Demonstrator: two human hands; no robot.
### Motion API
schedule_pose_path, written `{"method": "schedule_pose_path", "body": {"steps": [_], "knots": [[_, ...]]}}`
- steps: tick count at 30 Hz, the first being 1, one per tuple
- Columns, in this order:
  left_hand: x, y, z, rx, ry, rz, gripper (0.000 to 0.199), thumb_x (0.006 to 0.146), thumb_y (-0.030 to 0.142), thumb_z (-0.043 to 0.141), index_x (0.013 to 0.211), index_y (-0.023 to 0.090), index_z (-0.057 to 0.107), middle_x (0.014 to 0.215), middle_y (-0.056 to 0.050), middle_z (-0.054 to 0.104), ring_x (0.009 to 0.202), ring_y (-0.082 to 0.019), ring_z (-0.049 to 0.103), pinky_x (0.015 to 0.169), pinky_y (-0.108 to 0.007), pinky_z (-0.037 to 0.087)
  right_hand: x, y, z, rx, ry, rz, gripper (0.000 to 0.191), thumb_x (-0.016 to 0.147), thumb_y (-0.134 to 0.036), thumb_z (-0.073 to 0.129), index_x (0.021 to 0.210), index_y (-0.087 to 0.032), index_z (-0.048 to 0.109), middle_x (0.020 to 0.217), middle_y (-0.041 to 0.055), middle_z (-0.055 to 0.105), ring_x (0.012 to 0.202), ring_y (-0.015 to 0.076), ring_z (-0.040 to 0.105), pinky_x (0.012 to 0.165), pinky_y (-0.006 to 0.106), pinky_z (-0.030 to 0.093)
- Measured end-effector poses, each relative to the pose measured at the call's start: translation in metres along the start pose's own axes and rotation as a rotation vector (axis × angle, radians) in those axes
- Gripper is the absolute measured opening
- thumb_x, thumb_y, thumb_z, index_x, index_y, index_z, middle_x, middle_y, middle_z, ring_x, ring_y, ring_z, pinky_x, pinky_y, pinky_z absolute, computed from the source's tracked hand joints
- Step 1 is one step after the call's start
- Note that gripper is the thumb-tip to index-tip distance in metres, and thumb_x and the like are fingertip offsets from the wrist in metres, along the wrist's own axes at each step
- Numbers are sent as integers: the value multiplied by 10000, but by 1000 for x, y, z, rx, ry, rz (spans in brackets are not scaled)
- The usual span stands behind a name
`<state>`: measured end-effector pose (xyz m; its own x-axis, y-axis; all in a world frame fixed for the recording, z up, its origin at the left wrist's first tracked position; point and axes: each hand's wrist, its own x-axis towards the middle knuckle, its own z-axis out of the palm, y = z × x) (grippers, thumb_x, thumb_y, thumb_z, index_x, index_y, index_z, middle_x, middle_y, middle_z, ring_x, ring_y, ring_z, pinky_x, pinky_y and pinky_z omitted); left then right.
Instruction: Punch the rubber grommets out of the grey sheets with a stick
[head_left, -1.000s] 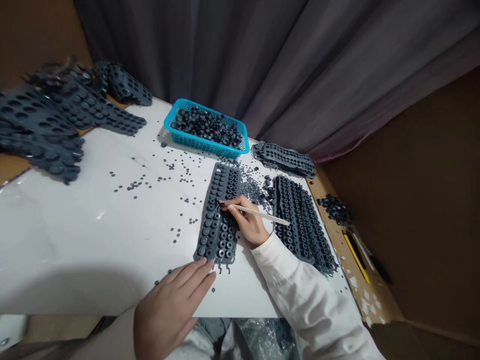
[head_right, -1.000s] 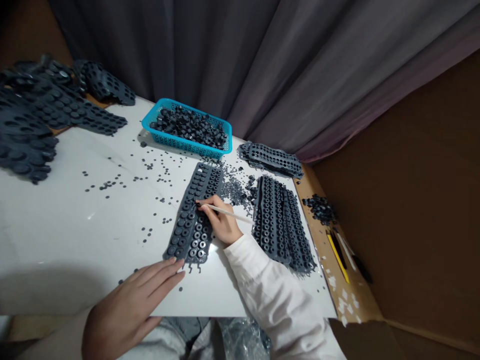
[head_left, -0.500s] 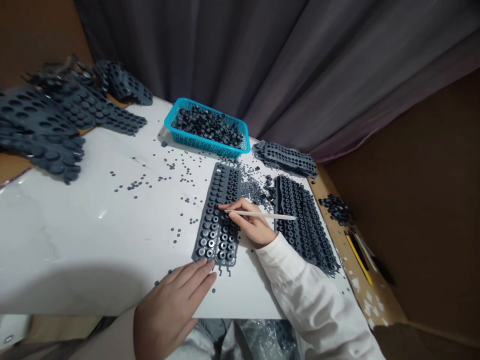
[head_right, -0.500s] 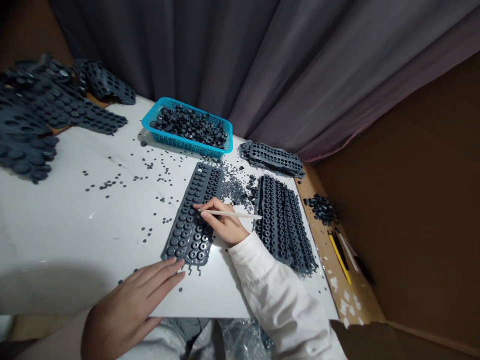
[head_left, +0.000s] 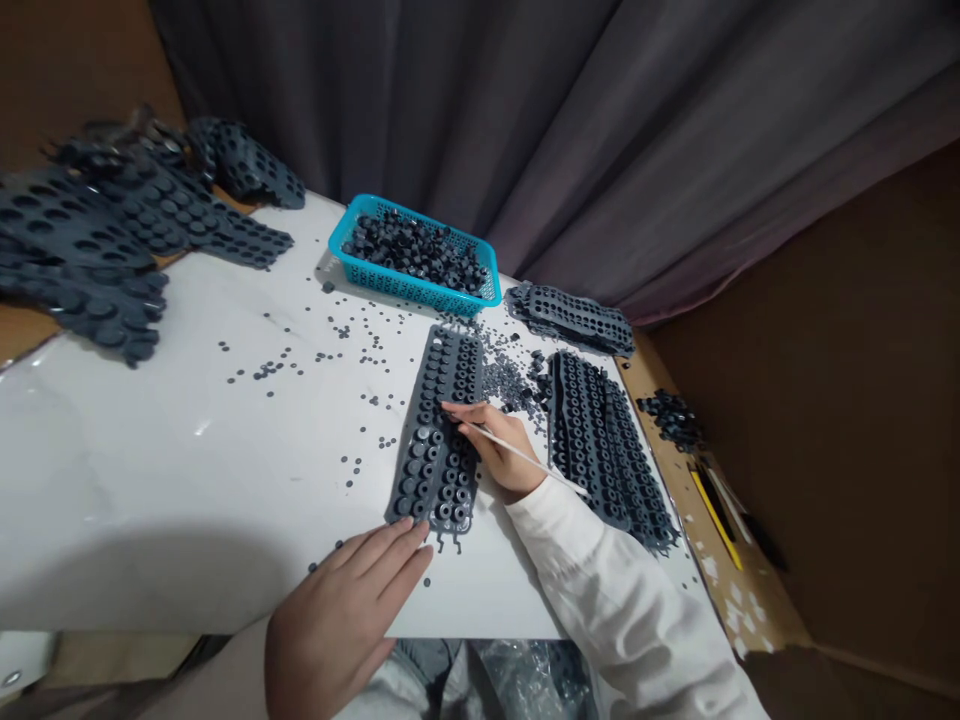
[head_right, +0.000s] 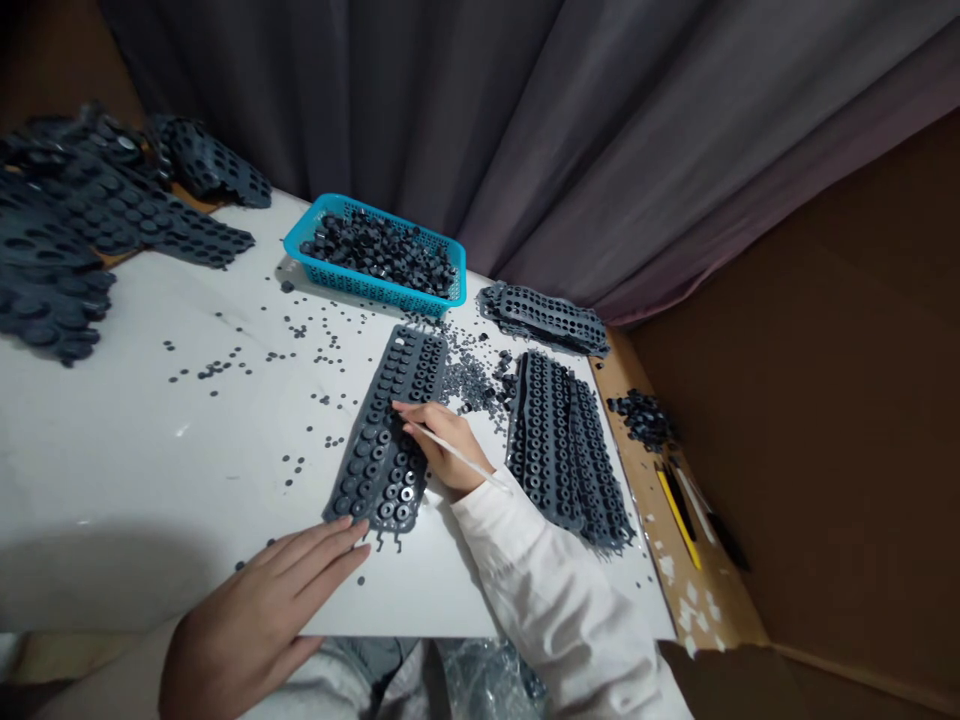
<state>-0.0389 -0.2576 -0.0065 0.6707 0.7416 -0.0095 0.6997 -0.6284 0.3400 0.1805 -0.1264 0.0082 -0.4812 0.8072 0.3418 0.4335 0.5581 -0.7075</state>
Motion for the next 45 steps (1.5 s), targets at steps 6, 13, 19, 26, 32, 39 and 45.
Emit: {"method": "schedule_pose_path", "body": {"steps": [6, 13, 19, 26, 32, 39, 45], "knots": [[0, 0, 1, 0, 14, -6, 753, 608, 50, 490, 1333, 251, 481, 1438, 22, 403, 1270, -211, 429, 1054, -351, 367, 3, 3, -4, -147, 176, 101, 103, 943, -270, 442, 955, -224, 533, 1172, 106, 661, 1012, 208, 664, 838, 363, 535], [-1, 0, 3, -14, 5, -7, 756, 613, 38, 483, 1339, 249, 476, 1443, 23, 395, 1279, -212, 419, 1059, -353, 361, 6, -3, -11, -172, 280, 129, 77, 891, -263, 532, 936, -222, 579, 1100, 97, 674, 1035, 230, 633, 892, 394, 490], [-1, 1, 3, -10, 4, -32, 729, 628, 54, 518, 1325, 266, 484, 1436, 11, 409, 1275, -235, 425, 1042, -365, 379, 15, -8, 0, -135, 227, 72, 94, 860, -273, 568, 851, -213, 639, 827, 59, 633, 774, 186, 602, 710, 330, 501], [0, 2, 1, 0, 3, -50, 738, 605, 44, 532, 1307, 267, 485, 1432, 10, 415, 1260, -233, 444, 1032, -379, 400, 11, -2, 6, -119, 128, -42, 94, 861, -248, 562, 869, -207, 646, 799, 68, 665, 752, 179, 622, 697, 314, 508], [-1, -3, 7, -35, 4, -13, 729, 630, 48, 507, 1328, 253, 465, 1439, -16, 408, 1287, -235, 412, 1063, -371, 354, 8, 3, 7, -151, 81, -46, 154, 898, -304, 511, 914, -217, 638, 851, 76, 656, 800, 184, 619, 739, 326, 511], [-1, -5, 9, -17, 19, 18, 724, 622, 72, 486, 1328, 235, 474, 1437, -5, 408, 1274, -238, 429, 1028, -388, 404, 8, 3, 9, -153, 101, -79, 127, 895, -279, 517, 908, -219, 628, 846, 75, 651, 800, 185, 611, 732, 325, 514], [-1, -3, 6, -1, 2, 2, 735, 621, 55, 499, 1332, 243, 474, 1446, -2, 394, 1284, -240, 413, 1043, -380, 384, 9, 7, 9, -232, 77, -94, 105, 891, -244, 519, 904, -215, 620, 900, 86, 667, 851, 197, 610, 774, 360, 515]]}}
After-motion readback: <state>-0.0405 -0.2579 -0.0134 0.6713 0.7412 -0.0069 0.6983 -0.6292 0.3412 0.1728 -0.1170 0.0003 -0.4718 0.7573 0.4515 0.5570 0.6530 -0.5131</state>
